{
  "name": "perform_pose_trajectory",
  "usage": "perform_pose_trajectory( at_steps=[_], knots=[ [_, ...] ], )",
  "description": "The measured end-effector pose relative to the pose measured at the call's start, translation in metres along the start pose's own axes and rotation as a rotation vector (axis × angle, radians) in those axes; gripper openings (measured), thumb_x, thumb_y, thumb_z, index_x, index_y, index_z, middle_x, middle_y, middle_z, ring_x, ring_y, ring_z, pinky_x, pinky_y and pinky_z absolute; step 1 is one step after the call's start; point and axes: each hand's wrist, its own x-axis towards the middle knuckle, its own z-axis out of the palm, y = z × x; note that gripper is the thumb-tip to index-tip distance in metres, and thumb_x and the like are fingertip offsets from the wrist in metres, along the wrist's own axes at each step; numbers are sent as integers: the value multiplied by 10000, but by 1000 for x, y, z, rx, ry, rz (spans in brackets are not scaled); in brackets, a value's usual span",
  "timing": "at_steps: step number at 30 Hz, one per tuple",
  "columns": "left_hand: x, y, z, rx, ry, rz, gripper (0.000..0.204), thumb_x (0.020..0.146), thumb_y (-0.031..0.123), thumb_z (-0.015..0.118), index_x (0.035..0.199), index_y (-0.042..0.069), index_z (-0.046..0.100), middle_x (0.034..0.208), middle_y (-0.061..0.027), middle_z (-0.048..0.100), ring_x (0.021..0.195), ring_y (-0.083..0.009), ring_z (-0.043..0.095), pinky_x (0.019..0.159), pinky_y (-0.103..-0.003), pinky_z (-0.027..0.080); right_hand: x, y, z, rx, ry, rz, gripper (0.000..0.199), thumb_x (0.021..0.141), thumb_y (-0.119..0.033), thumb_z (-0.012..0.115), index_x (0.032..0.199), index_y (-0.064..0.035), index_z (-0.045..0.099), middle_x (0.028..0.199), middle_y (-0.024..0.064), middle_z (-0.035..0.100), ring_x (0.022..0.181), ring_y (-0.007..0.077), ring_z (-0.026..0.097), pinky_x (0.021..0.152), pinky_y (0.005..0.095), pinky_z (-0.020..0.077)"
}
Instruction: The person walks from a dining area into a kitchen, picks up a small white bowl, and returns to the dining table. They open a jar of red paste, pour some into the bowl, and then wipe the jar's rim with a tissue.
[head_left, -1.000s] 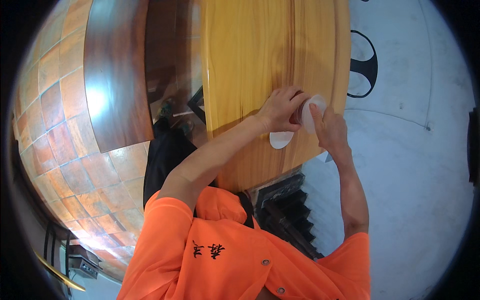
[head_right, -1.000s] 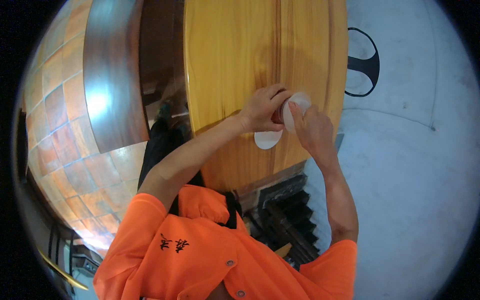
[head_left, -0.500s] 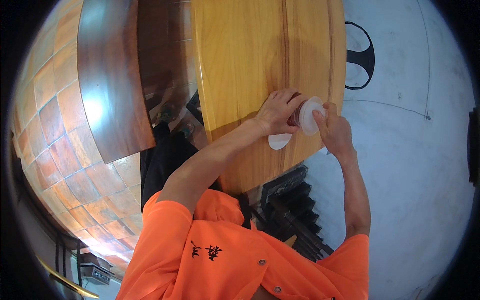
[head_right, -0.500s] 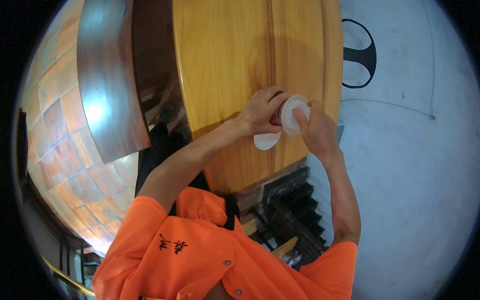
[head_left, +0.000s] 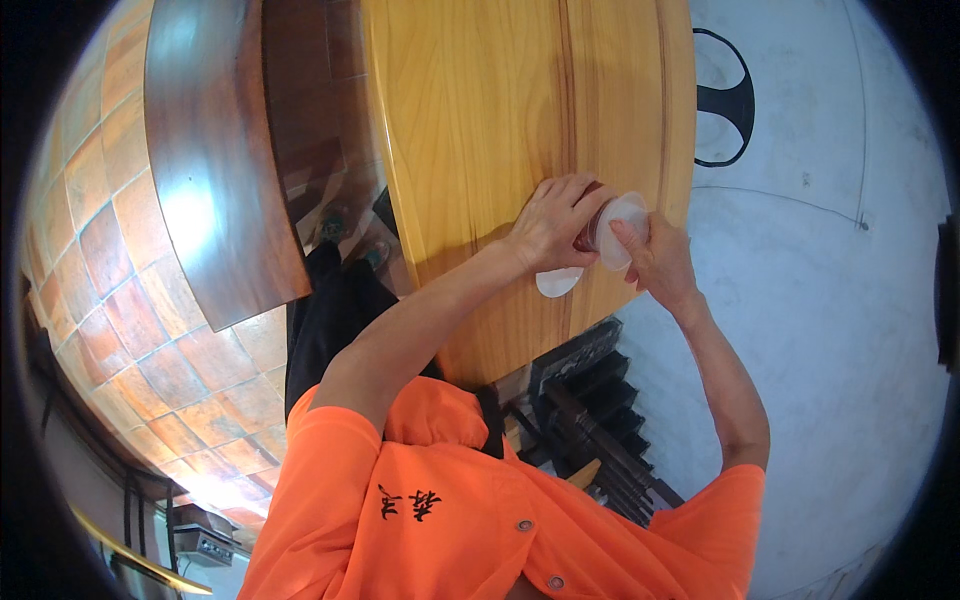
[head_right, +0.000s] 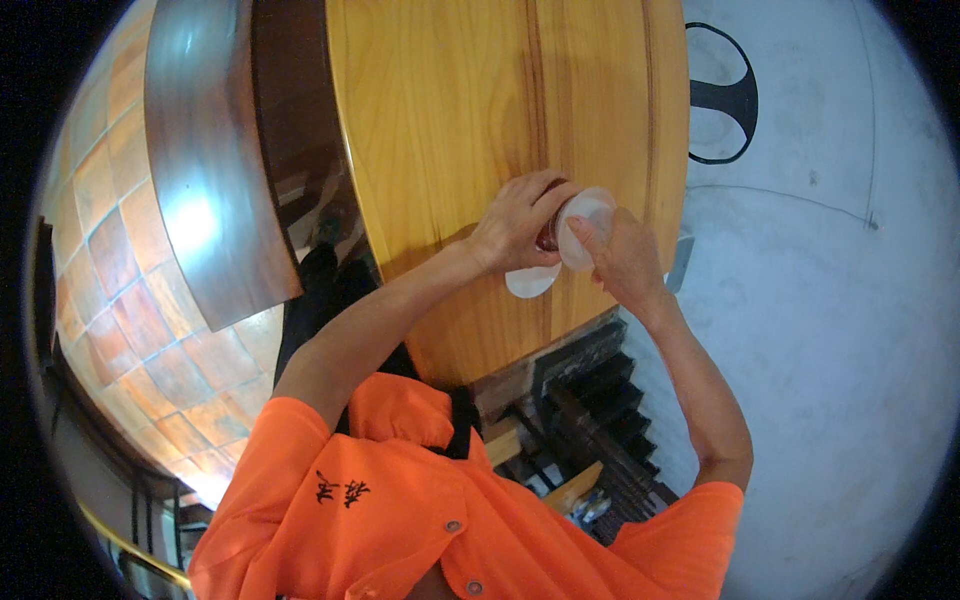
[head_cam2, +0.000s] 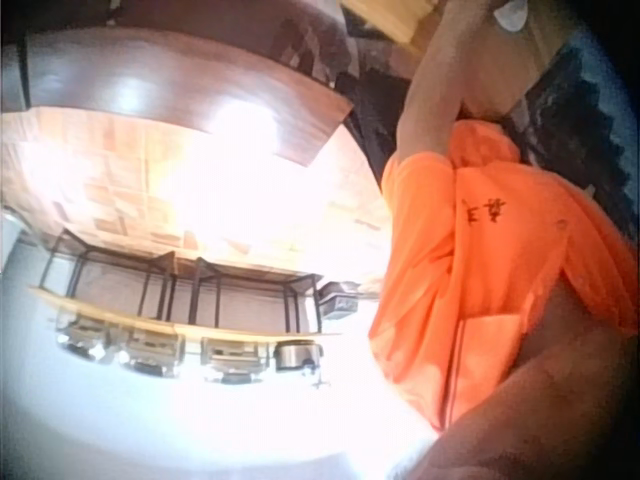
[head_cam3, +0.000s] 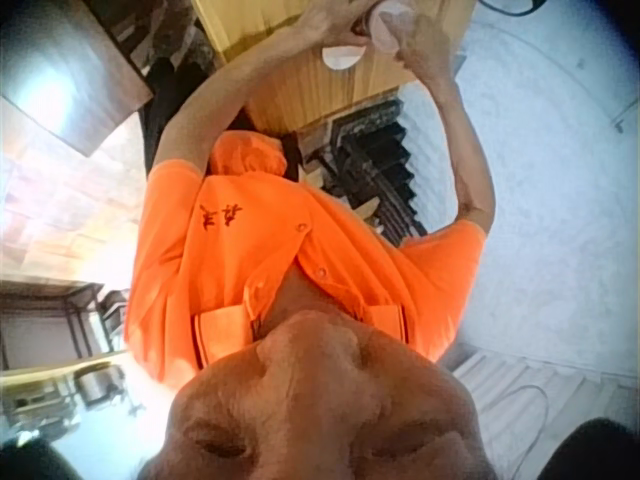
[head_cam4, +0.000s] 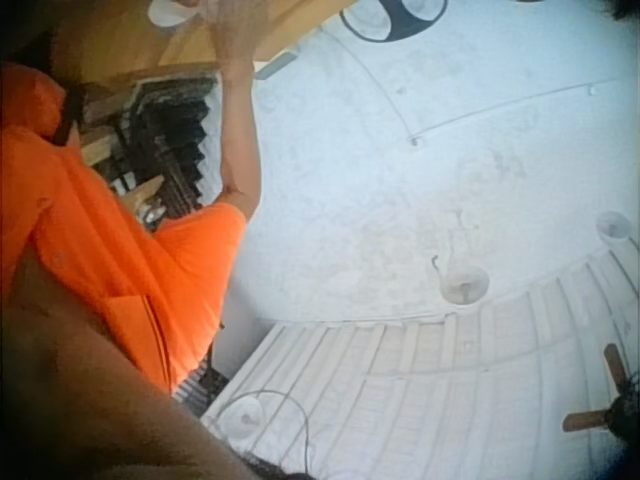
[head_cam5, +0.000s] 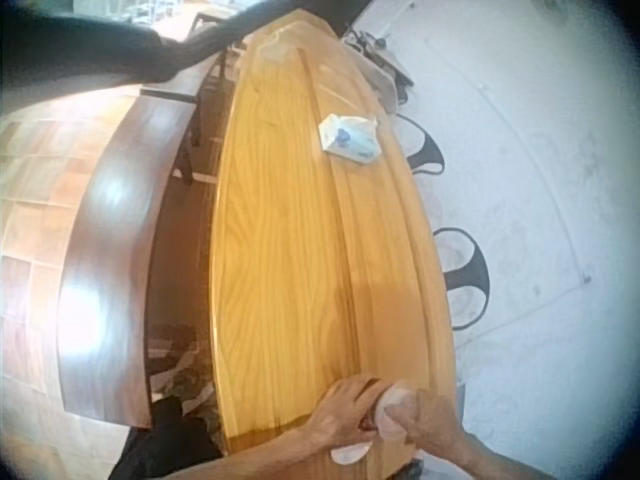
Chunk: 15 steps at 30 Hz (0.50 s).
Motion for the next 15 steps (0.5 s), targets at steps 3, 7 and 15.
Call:
perform_pose_trajectory(
  at_steps=[3, 7, 15],
  knots=[
    [1, 1, -3, 9, 3, 8, 829, 552, 232, 818, 1280, 88, 450, 1242, -171, 462, 1159, -362, 459, 967, -461, 380, 2, -15, -5, 314, -76, 276, 682, 917, -538, 473, 821, 129, 577, 547, 166, 571, 439, 231, 605, 347, 304, 439],
    [2, 1, -2, 15, -3, 21, 834, 552, 237, 819, 1284, 89, 447, 1242, -168, 461, 1161, -362, 457, 965, -458, 382, 5, -7, -10, 453, -162, 360, 784, 922, -610, 373, 734, 122, 580, 501, 144, 553, 360, 197, 568, 271, 272, 385],
    [3, 3, 0, 28, -32, -11, 840, 565, 256, 816, 1295, 92, 433, 1246, -170, 453, 1162, -368, 453, 965, -458, 383, 6, 1, -18, -102, -41, 183, 724, 925, -594, 375, 775, 76, 607, 549, 175, 571, 500, 319, 615, 436, 389, 488]
  ],
)
